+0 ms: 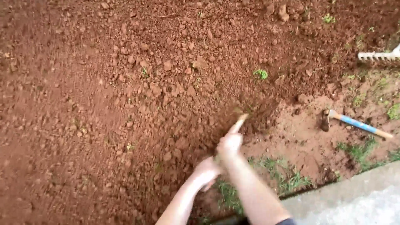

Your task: The person uses a small hand hoe to break up and level reddish-brown soil in a garden bed. They repeatedly strike and pull the soil, occasionally stepping back to adjust position, while a rake and another hoe rest nearby.

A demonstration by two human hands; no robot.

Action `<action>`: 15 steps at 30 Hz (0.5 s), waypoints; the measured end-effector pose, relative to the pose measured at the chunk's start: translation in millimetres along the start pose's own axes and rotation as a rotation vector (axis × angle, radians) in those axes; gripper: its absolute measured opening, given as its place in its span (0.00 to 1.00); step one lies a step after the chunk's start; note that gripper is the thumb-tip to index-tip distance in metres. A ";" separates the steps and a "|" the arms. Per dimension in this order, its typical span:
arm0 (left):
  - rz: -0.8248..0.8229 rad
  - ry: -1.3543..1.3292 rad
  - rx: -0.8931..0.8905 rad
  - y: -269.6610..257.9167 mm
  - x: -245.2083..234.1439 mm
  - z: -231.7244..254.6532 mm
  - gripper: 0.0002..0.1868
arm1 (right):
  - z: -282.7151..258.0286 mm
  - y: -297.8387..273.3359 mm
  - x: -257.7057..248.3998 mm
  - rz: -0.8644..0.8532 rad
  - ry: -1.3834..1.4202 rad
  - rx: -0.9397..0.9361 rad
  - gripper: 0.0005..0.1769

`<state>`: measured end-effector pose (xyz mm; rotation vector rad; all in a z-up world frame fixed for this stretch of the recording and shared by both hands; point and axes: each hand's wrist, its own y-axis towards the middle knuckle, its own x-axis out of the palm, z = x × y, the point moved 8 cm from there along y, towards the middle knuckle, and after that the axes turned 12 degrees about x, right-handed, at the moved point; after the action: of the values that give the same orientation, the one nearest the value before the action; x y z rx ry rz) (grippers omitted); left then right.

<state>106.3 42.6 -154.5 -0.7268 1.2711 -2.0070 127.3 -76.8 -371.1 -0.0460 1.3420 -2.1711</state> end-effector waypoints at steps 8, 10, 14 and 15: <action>0.082 -0.134 -0.321 -55.4 -3.0 -79.9 0.18 | 34.8 -198.0 -100.1 -0.550 2.411 0.108 0.46; 0.130 -0.164 -0.249 -63.7 2.7 -64.4 0.15 | 58.0 -216.9 -117.9 -0.689 2.439 0.108 0.45; 0.078 -0.014 -0.047 -44.0 9.6 -1.8 0.29 | 104.9 -197.8 -115.1 -0.581 2.712 0.087 0.41; 0.075 -0.011 -0.045 -24.3 8.6 -0.3 0.29 | 95.6 -159.2 -95.2 -0.578 2.715 0.091 0.41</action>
<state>95.1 44.0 -131.4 -0.6998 1.3218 -1.9174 164.5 -55.7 -166.9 -1.5914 -0.7901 0.5562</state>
